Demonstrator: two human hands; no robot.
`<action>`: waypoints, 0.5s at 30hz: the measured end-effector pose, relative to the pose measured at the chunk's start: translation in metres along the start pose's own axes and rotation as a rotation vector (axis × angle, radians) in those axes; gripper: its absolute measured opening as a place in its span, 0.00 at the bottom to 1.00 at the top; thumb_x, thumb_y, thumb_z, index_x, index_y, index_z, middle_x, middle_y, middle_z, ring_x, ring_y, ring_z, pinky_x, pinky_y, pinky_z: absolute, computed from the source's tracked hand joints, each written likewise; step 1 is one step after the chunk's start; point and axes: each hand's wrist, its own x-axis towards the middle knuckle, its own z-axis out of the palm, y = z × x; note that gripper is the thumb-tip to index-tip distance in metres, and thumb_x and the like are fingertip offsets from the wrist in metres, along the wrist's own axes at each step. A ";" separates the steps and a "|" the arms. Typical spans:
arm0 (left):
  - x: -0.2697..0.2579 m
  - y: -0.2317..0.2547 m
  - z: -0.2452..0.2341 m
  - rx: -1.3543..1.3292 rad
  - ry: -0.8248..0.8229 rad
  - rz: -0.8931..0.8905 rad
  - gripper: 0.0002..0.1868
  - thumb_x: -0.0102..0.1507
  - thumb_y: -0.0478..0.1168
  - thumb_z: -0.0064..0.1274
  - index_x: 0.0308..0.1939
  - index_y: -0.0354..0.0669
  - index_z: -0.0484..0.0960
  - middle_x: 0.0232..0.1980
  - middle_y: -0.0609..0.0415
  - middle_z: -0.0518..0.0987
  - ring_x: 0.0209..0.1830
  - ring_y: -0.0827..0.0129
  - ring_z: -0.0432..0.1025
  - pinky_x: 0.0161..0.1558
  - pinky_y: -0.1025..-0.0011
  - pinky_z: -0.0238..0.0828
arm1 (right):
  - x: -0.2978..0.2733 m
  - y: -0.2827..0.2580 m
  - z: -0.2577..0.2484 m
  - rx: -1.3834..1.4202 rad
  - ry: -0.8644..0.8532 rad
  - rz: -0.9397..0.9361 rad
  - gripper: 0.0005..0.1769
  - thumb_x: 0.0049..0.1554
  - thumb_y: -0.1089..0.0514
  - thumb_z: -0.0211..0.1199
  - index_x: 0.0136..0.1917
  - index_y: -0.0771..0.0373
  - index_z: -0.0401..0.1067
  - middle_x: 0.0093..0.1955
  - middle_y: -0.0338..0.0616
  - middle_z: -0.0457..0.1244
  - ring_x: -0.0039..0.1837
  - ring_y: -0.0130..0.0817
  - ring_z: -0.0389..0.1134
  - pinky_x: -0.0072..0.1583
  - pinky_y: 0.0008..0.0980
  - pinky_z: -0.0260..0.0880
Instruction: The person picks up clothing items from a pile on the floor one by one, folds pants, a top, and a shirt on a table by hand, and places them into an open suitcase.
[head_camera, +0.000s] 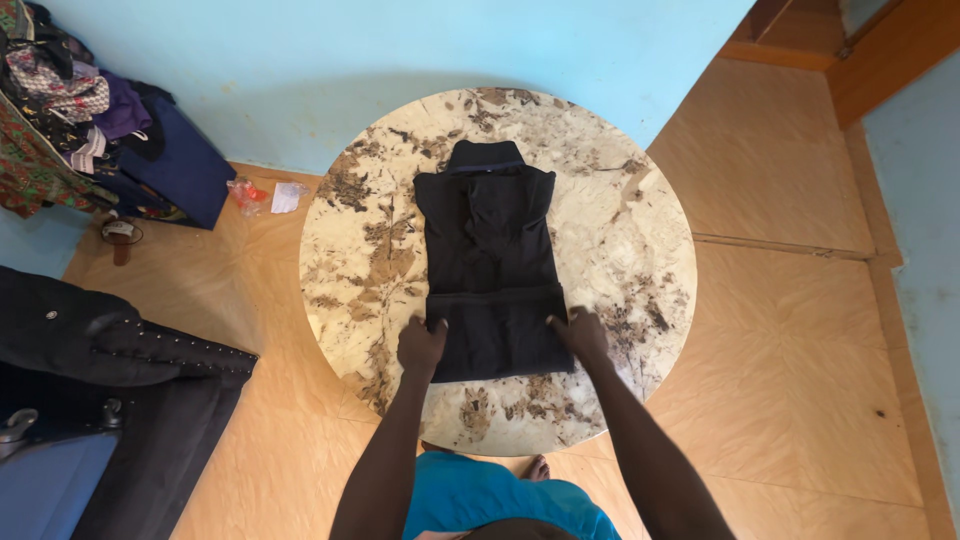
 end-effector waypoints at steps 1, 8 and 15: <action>-0.004 -0.003 -0.002 0.066 -0.240 -0.156 0.30 0.55 0.59 0.64 0.42 0.34 0.81 0.38 0.39 0.82 0.41 0.43 0.78 0.43 0.50 0.75 | -0.014 0.002 0.003 0.036 -0.093 0.057 0.41 0.51 0.31 0.69 0.62 0.66 0.73 0.55 0.62 0.69 0.59 0.56 0.71 0.60 0.50 0.71; -0.069 -0.038 -0.014 0.043 -0.312 0.066 0.24 0.58 0.57 0.63 0.34 0.36 0.85 0.33 0.40 0.82 0.37 0.46 0.80 0.39 0.53 0.76 | -0.100 0.048 0.031 0.038 -0.014 -0.109 0.26 0.55 0.40 0.69 0.52 0.65 0.75 0.49 0.58 0.69 0.51 0.51 0.71 0.53 0.50 0.72; -0.109 -0.033 -0.099 -0.653 -0.700 -0.441 0.34 0.54 0.40 0.67 0.56 0.40 0.62 0.41 0.40 0.79 0.26 0.53 0.81 0.22 0.62 0.78 | -0.162 0.051 -0.047 0.736 -0.521 0.205 0.36 0.52 0.52 0.72 0.66 0.62 0.56 0.42 0.55 0.72 0.39 0.38 0.74 0.41 0.36 0.73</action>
